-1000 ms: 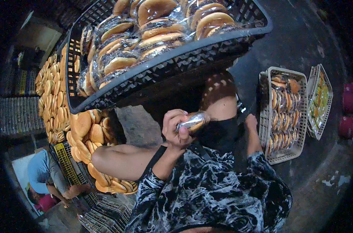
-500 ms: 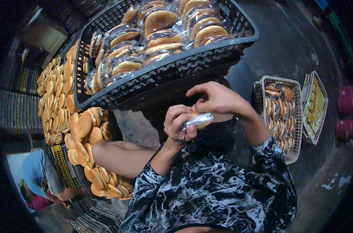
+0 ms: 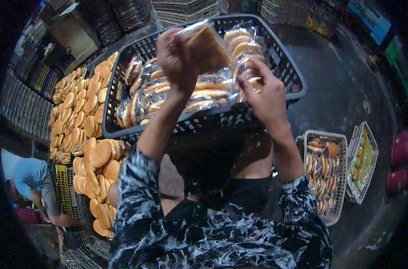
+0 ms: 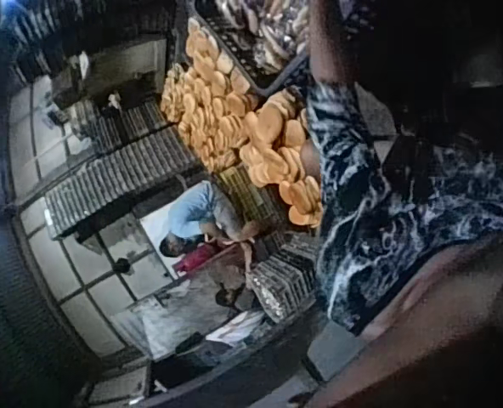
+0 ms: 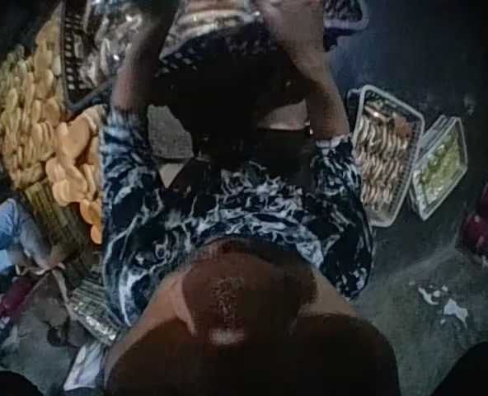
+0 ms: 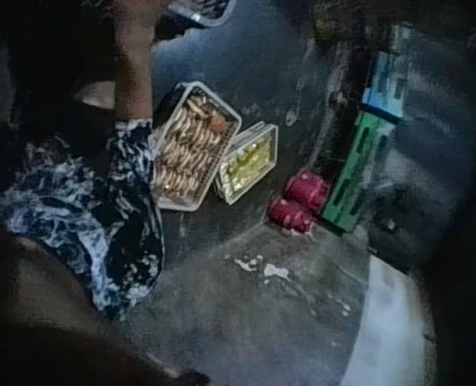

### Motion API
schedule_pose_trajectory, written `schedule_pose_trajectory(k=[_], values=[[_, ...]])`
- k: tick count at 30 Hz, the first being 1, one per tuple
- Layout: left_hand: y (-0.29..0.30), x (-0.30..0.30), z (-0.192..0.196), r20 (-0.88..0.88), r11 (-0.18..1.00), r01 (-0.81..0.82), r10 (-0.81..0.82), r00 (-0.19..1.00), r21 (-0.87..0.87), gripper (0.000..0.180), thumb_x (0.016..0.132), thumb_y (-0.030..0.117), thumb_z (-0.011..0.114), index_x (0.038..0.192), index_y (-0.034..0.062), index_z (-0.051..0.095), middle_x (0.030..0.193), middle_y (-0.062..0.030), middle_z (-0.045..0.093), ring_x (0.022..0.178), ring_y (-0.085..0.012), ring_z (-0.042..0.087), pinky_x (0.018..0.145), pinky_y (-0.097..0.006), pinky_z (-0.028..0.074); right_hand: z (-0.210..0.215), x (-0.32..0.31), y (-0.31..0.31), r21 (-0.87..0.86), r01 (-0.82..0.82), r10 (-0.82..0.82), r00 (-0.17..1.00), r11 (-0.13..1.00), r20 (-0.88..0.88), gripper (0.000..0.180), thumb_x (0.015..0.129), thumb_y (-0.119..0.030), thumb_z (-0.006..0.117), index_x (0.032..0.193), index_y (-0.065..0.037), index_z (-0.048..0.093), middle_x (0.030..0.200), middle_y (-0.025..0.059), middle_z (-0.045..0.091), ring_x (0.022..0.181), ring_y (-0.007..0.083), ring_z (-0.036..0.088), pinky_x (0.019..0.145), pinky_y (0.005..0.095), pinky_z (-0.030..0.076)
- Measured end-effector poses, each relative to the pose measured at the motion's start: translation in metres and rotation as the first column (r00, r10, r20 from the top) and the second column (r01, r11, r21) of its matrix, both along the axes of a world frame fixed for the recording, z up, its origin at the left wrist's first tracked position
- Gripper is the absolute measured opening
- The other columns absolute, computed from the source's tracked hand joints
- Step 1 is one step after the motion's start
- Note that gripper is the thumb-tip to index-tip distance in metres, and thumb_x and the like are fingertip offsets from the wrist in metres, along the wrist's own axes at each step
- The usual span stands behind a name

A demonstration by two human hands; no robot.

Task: The person sits on the floor and repeatedly picks up buns from a large pile, places them into clear plastic bags, and arranges the packaged buns into a black plastic crate.

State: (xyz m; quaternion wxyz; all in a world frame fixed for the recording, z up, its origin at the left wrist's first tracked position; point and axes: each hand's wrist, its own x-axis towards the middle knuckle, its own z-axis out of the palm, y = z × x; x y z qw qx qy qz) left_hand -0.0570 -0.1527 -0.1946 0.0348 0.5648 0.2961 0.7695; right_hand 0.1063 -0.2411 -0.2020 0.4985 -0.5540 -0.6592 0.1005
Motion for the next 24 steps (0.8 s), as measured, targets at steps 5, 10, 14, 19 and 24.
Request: schedule_pose_trajectory(k=[5, 10, 14, 19, 24], values=[[0.117, -0.012, -0.047, -0.893, 0.889, -0.186, -0.365, 0.261, -0.418, 0.036, 0.077, 0.039, 0.056, 0.092, 0.0061, 0.056, 0.086, -0.0146, 0.059, 0.075, -0.0278, 0.057, 0.069, -0.036, 0.045, -0.042, 0.018, 0.043, -0.06, 0.125, -0.104, 0.955, 0.99, 0.277, 0.044, 0.075, -0.039, 0.057, 0.096, -0.001, 0.054, 0.088, 0.021, 0.057, 0.084, 0.0346, 0.055, 0.074, 0.0414, 0.043], [0.159, -0.043, -0.062, -0.865, 0.821, -0.571, 0.292, 0.408, 0.007, 0.05, 0.07, 0.041, 0.061, 0.102, 0.0032, 0.054, 0.094, -0.0199, 0.057, 0.09, -0.0336, 0.054, 0.081, -0.04, 0.042, -0.033, 0.018, 0.042, -0.223, 0.181, -0.135, 0.969, 0.958, 0.206, 0.037, 0.076, -0.036, 0.057, 0.089, -0.002, 0.057, 0.084, 0.0195, 0.059, 0.079, 0.0349, 0.057, 0.07, 0.0415, 0.044], [0.196, -0.09, -0.059, -0.871, 0.639, -0.618, -0.182, 0.456, -0.457, 0.043, 0.072, 0.032, 0.061, 0.103, 0.0033, 0.055, 0.099, -0.0149, 0.058, 0.087, -0.0284, 0.058, 0.077, -0.037, 0.046, -0.028, 0.019, 0.042, -0.256, 0.148, -0.115, 0.984, 0.955, 0.14, 0.032, 0.076, -0.033, 0.057, 0.083, -0.002, 0.058, 0.08, 0.0189, 0.059, 0.075, 0.0346, 0.057, 0.067, 0.042, 0.044], [0.195, -0.184, -0.064, 0.064, 0.493, 0.291, -0.425, 0.903, -0.82, 0.029, 0.073, 0.008, 0.059, 0.102, 0.0014, 0.058, 0.095, -0.0072, 0.06, 0.081, -0.0177, 0.057, 0.074, -0.028, 0.045, -0.026, 0.019, 0.041, -0.301, 0.158, -0.12, 0.983, 0.94, 0.142, 0.033, 0.076, -0.034, 0.057, 0.084, -0.001, 0.057, 0.079, 0.0199, 0.059, 0.074, 0.0351, 0.057, 0.066, 0.0426, 0.044], [0.194, -0.216, -0.077, -0.716, 0.73, -0.498, 0.017, 0.698, -0.468, 0.025, 0.068, 0.002, 0.056, 0.093, 0.0016, 0.06, 0.089, -0.0118, 0.06, 0.088, -0.0232, 0.055, 0.076, -0.03, 0.043, -0.027, 0.013, 0.04, -0.297, 0.146, -0.1, 0.981, 0.944, 0.167, 0.033, 0.076, -0.034, 0.056, 0.085, -0.002, 0.056, 0.08, 0.0189, 0.059, 0.075, 0.0346, 0.057, 0.067, 0.0425, 0.044]])
